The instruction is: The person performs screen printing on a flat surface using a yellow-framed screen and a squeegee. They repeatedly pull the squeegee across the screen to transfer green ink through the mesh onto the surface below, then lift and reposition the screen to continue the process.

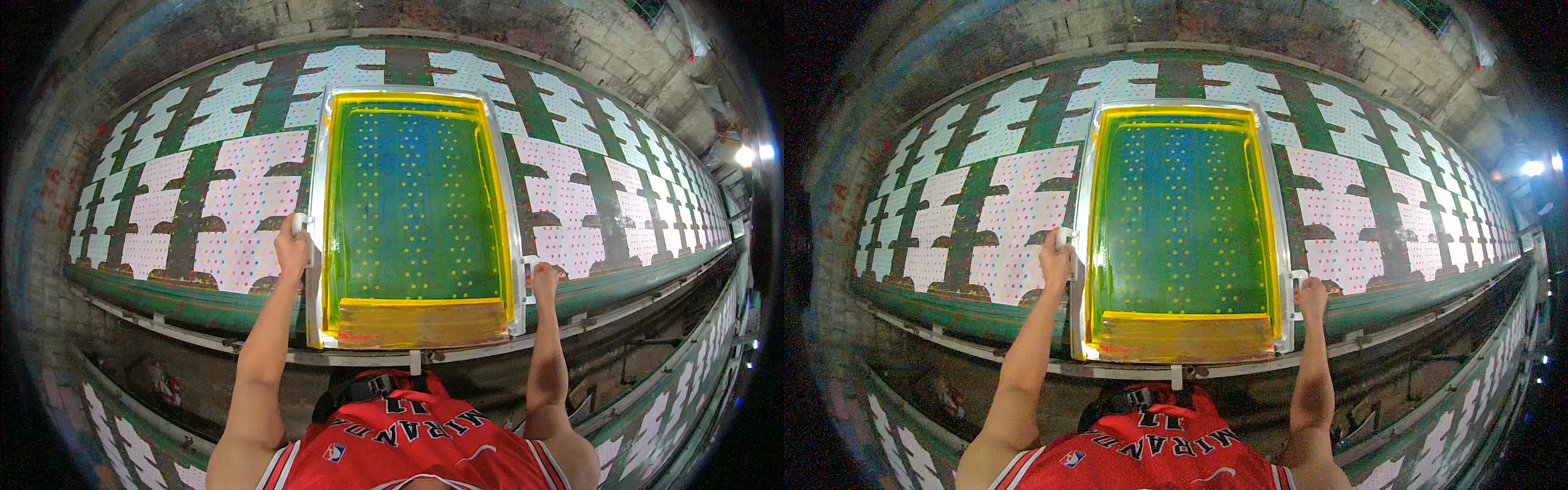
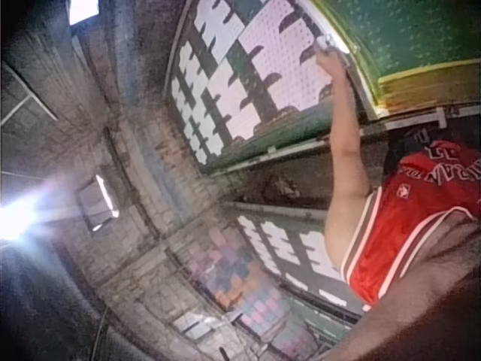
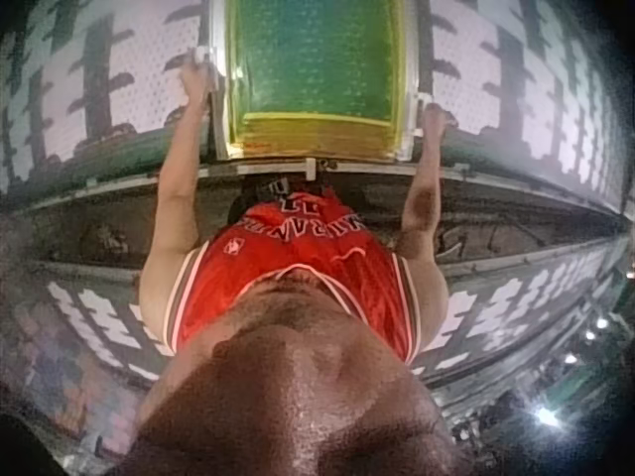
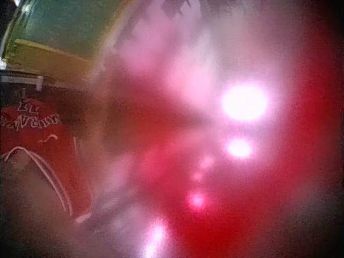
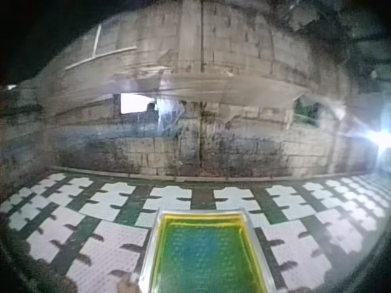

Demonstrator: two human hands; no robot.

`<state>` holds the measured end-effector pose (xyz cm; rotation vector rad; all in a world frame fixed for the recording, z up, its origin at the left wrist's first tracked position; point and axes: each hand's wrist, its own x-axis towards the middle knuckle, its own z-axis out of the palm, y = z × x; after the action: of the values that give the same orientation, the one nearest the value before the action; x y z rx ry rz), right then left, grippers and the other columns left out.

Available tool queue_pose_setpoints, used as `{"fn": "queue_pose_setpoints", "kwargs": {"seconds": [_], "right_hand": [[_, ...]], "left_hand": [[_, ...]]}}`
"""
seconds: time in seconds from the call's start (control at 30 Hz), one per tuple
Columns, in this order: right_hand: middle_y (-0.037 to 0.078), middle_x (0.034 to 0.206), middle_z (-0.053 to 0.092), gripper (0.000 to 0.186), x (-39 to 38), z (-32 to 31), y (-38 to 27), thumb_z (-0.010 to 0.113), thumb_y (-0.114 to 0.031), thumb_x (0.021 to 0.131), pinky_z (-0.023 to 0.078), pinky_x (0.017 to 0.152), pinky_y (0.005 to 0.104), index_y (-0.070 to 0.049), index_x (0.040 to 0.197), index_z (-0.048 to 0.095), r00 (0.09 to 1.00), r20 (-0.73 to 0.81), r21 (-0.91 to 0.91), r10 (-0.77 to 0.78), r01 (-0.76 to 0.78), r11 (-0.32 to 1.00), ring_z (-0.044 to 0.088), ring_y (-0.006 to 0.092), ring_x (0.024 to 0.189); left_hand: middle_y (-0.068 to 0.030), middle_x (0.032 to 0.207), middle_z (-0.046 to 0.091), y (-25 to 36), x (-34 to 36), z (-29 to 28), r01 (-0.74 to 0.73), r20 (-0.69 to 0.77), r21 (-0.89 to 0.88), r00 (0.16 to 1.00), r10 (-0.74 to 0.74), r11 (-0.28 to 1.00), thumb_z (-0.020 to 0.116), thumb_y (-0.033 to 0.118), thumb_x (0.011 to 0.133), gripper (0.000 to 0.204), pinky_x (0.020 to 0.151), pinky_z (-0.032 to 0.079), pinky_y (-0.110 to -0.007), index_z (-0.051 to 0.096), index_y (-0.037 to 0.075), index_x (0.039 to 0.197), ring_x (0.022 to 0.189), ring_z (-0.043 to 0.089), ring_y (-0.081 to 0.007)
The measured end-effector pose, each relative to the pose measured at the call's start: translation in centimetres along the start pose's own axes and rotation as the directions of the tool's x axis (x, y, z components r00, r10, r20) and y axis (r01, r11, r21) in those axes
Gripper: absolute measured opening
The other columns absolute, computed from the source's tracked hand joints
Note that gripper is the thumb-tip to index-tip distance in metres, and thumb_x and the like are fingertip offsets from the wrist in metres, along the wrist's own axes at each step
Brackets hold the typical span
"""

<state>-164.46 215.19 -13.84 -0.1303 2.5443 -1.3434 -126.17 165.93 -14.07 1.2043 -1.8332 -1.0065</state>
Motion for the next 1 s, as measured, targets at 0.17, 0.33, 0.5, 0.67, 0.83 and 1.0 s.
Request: {"fn": "queue_pose_setpoints", "kwargs": {"seconds": [0.17,0.33,0.5,0.67,0.83,1.0], "right_hand": [[0.013,0.073,0.070,0.025,0.1,-0.3,-0.1,0.052,-0.013,0.103,0.053,0.051,0.0328,0.007,0.105,0.067,0.999,-0.039,-0.034,0.009,-0.010,0.999,0.066,0.0176,0.056],[0.013,0.072,0.070,0.025,0.3,-0.3,0.8,0.053,-0.014,0.102,0.053,0.051,0.0328,0.005,0.105,0.068,0.999,-0.036,0.033,-0.017,0.018,0.999,0.066,0.0192,0.056],[0.016,0.074,0.069,0.024,1.3,-0.2,1.9,0.053,-0.012,0.098,0.055,0.063,0.0397,0.005,0.107,0.067,0.995,-0.005,-0.170,-0.101,0.098,0.981,0.068,0.0285,0.066],[0.026,0.106,0.067,0.032,-0.8,-0.5,-0.5,0.060,-0.013,0.093,0.052,0.090,0.0493,0.007,0.118,0.062,0.968,-0.006,-0.659,-0.251,0.185,0.729,0.067,0.0386,0.099],[0.025,0.117,0.064,0.035,-8.6,0.7,-5.1,0.072,-0.017,0.088,0.048,0.098,0.0512,0.003,0.115,0.066,0.825,0.056,-0.508,-0.563,0.509,0.695,0.059,0.0433,0.110],[0.019,0.105,0.067,0.041,-18.5,4.0,-8.4,0.080,-0.022,0.081,0.049,0.096,0.0493,-0.001,0.114,0.068,0.508,0.564,-0.101,-0.651,0.825,0.556,0.061,0.0401,0.108]], "left_hand": [[-0.0290,0.095,0.073,1.2,-0.7,0.4,0.020,-0.031,0.067,0.999,-0.018,0.998,0.064,0.005,0.084,0.052,0.078,0.056,-0.043,0.061,0.002,0.136,0.087,0.075,-0.0345],[-0.0316,0.102,0.072,1.1,-0.5,0.6,0.004,-0.028,0.170,1.000,0.001,0.985,0.063,0.008,0.087,0.053,0.083,0.056,-0.048,0.058,0.004,0.139,0.094,0.073,-0.0431],[-0.0308,0.104,0.071,0.8,-0.4,1.0,0.033,0.002,0.286,0.999,-0.036,0.958,0.063,0.009,0.087,0.057,0.083,0.055,-0.049,0.053,0.009,0.144,0.093,0.072,-0.0435],[-0.0340,0.100,0.070,0.8,-0.4,0.9,-0.003,0.051,0.321,0.999,-0.014,0.947,0.062,0.010,0.089,0.059,0.084,0.055,-0.054,0.049,0.010,0.146,0.093,0.070,-0.0483],[-0.0332,0.096,0.070,1.2,-0.1,0.6,-0.058,0.072,0.356,0.997,0.035,0.933,0.062,0.007,0.087,0.056,0.075,0.056,-0.053,0.049,0.009,0.142,0.084,0.071,-0.0469],[-0.0247,0.084,0.070,1.8,0.7,-0.2,0.105,0.209,0.104,0.970,-0.125,0.989,0.057,0.001,0.086,0.039,0.052,0.055,-0.045,0.052,0.006,0.124,0.061,0.070,-0.0349]]}}
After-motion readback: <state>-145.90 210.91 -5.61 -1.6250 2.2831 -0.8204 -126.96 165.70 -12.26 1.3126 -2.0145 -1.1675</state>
